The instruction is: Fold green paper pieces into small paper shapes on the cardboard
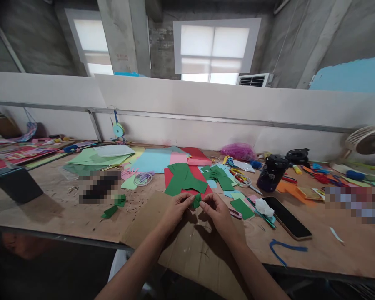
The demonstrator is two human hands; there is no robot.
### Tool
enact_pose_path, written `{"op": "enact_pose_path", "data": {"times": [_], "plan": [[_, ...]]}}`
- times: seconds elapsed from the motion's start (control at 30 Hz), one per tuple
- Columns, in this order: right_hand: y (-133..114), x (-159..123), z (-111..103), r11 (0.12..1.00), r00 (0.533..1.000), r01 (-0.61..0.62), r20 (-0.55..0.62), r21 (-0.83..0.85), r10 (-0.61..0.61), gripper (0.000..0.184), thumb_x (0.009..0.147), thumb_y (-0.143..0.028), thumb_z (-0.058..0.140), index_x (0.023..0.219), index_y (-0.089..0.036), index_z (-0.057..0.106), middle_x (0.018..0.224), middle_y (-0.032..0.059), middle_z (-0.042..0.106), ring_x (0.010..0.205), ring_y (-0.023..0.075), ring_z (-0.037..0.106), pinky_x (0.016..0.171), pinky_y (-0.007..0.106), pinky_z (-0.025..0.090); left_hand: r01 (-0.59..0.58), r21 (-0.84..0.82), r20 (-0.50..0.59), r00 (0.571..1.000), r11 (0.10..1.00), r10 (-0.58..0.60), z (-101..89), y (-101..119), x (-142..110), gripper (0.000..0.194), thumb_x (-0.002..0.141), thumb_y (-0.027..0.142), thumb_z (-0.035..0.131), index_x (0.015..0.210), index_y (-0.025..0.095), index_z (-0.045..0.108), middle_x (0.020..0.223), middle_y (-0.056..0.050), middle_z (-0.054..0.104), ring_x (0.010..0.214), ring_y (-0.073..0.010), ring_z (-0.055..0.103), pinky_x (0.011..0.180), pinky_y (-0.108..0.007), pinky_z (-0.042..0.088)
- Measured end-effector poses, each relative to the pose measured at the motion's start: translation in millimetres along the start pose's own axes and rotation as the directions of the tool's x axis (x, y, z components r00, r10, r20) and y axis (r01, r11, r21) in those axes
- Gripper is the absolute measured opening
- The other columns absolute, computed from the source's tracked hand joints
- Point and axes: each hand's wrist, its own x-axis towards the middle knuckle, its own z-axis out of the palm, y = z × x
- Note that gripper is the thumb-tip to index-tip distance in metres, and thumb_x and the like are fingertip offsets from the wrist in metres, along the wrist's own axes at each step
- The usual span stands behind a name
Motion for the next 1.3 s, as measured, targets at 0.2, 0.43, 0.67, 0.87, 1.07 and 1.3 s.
{"op": "enact_pose_path", "data": {"times": [0.2,0.43,0.67,0.87,1.07,1.3], "plan": [[-3,0,0,0.999,0.997,-0.047,0.058,-0.014,0.048,0.024,0.082,-0.043,0.062,0.083,-0.019,0.060,0.074,-0.0009,0.058,0.065,0.0150,0.054,0.061,0.027,0.044,-0.034,-0.043,0.022,0.999,0.998,0.035,-0.4,0,0,0.034,0.076,0.049,0.063,0.071,0.015,0.065,0.066,-0.001,0.058,0.062,-0.0116,0.048,0.061,-0.023,0.036],[-1,-1,-4,0.997,0.998,-0.068,0.017,0.024,0.068,0.024,0.082,-0.042,0.062,0.078,-0.019,0.057,0.066,-0.0027,0.055,0.058,0.0134,0.052,0.057,0.026,0.042,0.022,0.022,0.014,1.000,1.000,-0.022,0.1,2,-1,0.031,0.072,0.046,0.067,0.067,0.016,0.064,0.057,0.002,0.051,0.054,-0.0097,0.042,0.056,-0.024,0.032],[-2,-1,-4,0.999,0.999,-0.035,-0.027,-0.020,0.034,0.024,0.081,-0.040,0.062,0.070,-0.019,0.055,0.062,-0.0039,0.050,0.057,0.0121,0.046,0.054,0.024,0.037,0.074,0.019,0.018,0.997,0.997,-0.074,1.5,3,-2,0.035,0.069,0.050,0.069,0.068,0.014,0.065,0.050,0.003,0.049,0.048,-0.0084,0.039,0.051,-0.023,0.026],[-2,0,-1,0.996,0.996,0.083,-0.044,-0.032,-0.084,0.019,0.084,-0.038,0.059,0.095,-0.023,0.058,0.089,0.0010,0.059,0.078,0.0172,0.055,0.069,0.027,0.043,0.042,0.005,-0.030,0.999,0.999,-0.041,1.1,-1,0,0.034,0.071,0.048,0.068,0.065,0.015,0.064,0.051,0.003,0.050,0.048,-0.0084,0.040,0.051,-0.022,0.028],[-7,-4,2,0.959,0.990,0.125,-0.029,-0.254,-0.137,0.015,0.085,-0.033,0.058,0.095,-0.022,0.060,0.087,0.0019,0.061,0.074,0.0170,0.053,0.068,0.028,0.041,-0.073,0.118,-0.040,0.996,0.990,0.078,-0.1,-6,1,0.033,0.076,0.046,0.062,0.065,0.014,0.061,0.057,0.002,0.050,0.056,-0.0105,0.043,0.055,-0.023,0.030],[-5,-4,4,0.959,0.998,0.065,-0.002,-0.276,-0.068,0.013,0.084,-0.033,0.057,0.083,-0.020,0.057,0.073,-0.0014,0.057,0.067,0.0154,0.050,0.061,0.026,0.038,-0.109,0.222,-0.029,0.993,0.969,0.118,-1.3,-10,1,0.033,0.079,0.044,0.058,0.064,0.015,0.058,0.058,0.003,0.047,0.059,-0.0114,0.042,0.056,-0.024,0.029]]}}
